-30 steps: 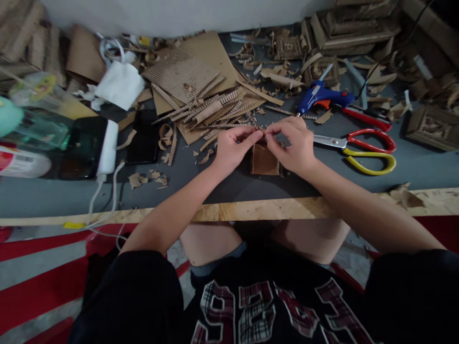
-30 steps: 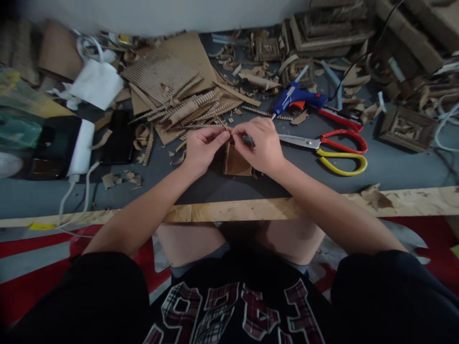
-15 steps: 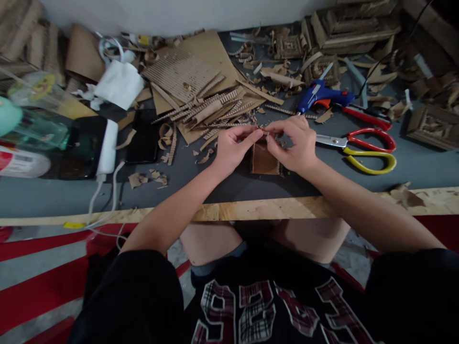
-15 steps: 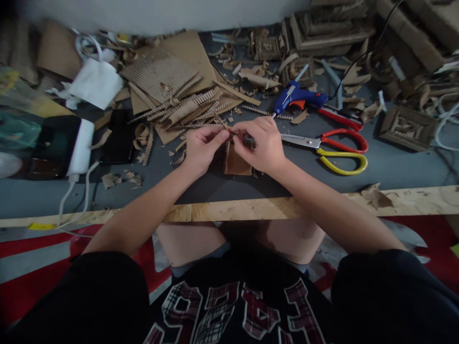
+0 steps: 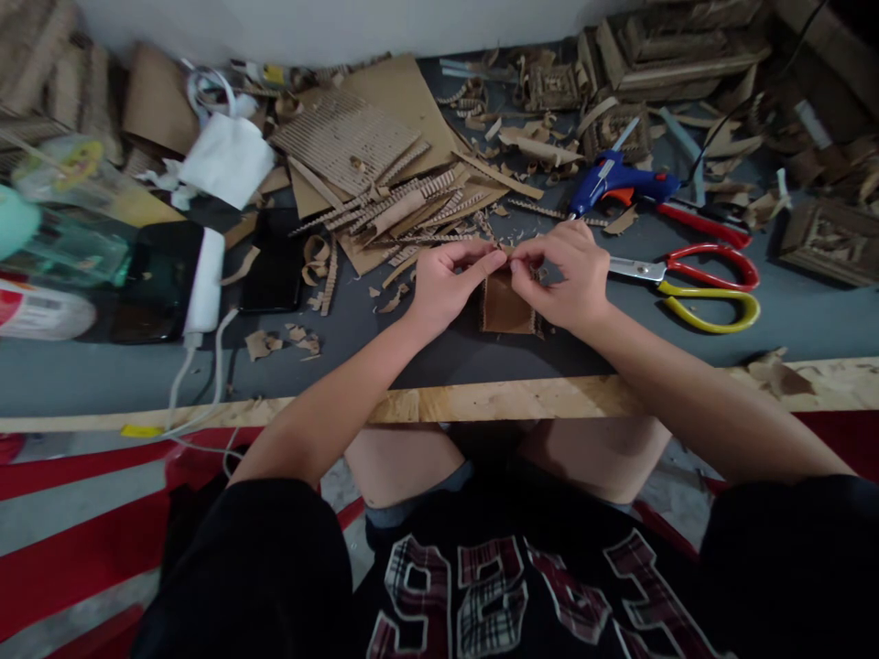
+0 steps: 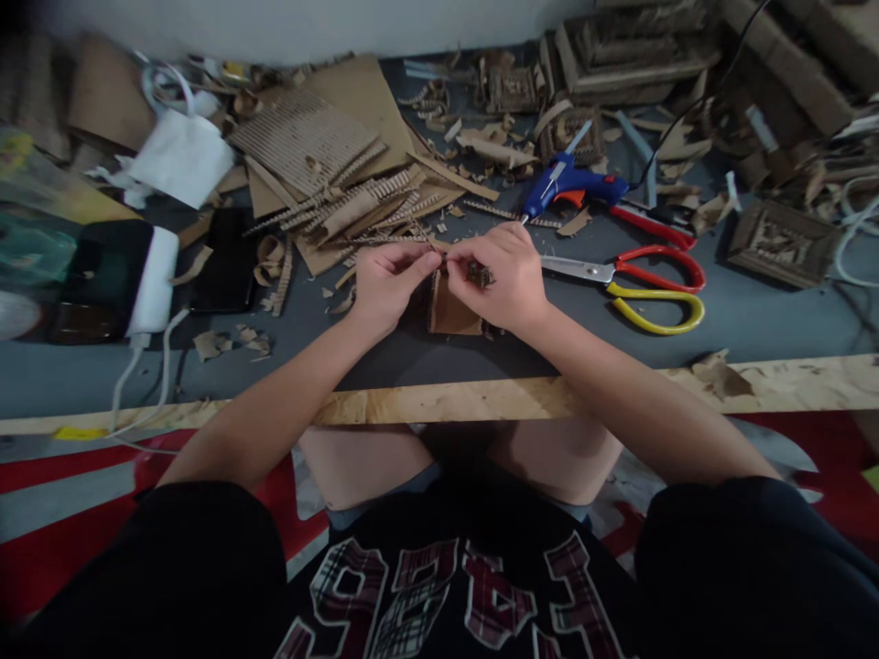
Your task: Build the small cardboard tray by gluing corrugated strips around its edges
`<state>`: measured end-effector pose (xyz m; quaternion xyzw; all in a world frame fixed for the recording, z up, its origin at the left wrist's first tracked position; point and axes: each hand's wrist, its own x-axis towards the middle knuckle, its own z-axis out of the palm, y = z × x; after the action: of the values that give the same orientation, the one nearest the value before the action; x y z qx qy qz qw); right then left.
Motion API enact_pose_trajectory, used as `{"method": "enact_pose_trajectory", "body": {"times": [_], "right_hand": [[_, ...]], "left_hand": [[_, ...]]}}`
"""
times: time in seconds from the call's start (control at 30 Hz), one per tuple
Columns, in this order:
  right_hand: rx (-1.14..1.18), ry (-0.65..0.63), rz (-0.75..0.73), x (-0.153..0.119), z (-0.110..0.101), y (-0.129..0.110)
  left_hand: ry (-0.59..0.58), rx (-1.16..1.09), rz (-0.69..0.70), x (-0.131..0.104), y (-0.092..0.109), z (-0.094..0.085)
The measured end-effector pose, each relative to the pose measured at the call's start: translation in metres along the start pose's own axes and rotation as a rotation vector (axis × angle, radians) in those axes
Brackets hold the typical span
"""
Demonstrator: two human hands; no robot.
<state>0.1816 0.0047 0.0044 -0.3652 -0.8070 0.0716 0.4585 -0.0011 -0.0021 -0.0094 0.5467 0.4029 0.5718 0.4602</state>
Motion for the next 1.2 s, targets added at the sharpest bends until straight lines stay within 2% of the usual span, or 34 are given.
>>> {"method": "enact_pose_trajectory", "body": {"times": [0.2, 0.37, 0.5, 0.63, 0.73, 0.83, 0.93, 1.07, 1.2], "right_hand": [[-0.08, 0.023, -0.007, 0.0, 0.001, -0.001], [-0.059, 0.061, -0.104, 0.002, 0.001, -0.001], [-0.016, 0.017, -0.1, 0.004, 0.0, -0.003], [0.128, -0.055, -0.007, 0.006, -0.004, -0.006], [0.305, -0.136, 0.062, 0.008, -0.007, -0.008], [0.411, -0.173, 0.07, 0.009, -0.01, -0.008], [0.414, -0.112, 0.072, 0.009, -0.012, -0.007], [0.334, -0.027, -0.043, 0.007, -0.012, -0.005], [0.241, -0.007, -0.031, 0.006, -0.011, -0.007]], "left_hand": [[-0.026, 0.041, 0.014, 0.0, 0.0, -0.001], [-0.035, 0.062, 0.011, -0.001, 0.0, 0.0], [-0.103, 0.093, 0.071, -0.001, 0.001, -0.002], [-0.152, 0.097, 0.096, -0.001, 0.003, -0.005], [-0.186, 0.068, 0.061, 0.0, 0.003, -0.007], [-0.198, 0.003, 0.021, 0.001, 0.003, -0.007], [-0.171, -0.068, -0.025, 0.002, 0.004, -0.006], [-0.132, -0.117, -0.055, 0.002, 0.006, -0.005], [-0.17, -0.105, -0.038, 0.002, 0.006, -0.005]]}}
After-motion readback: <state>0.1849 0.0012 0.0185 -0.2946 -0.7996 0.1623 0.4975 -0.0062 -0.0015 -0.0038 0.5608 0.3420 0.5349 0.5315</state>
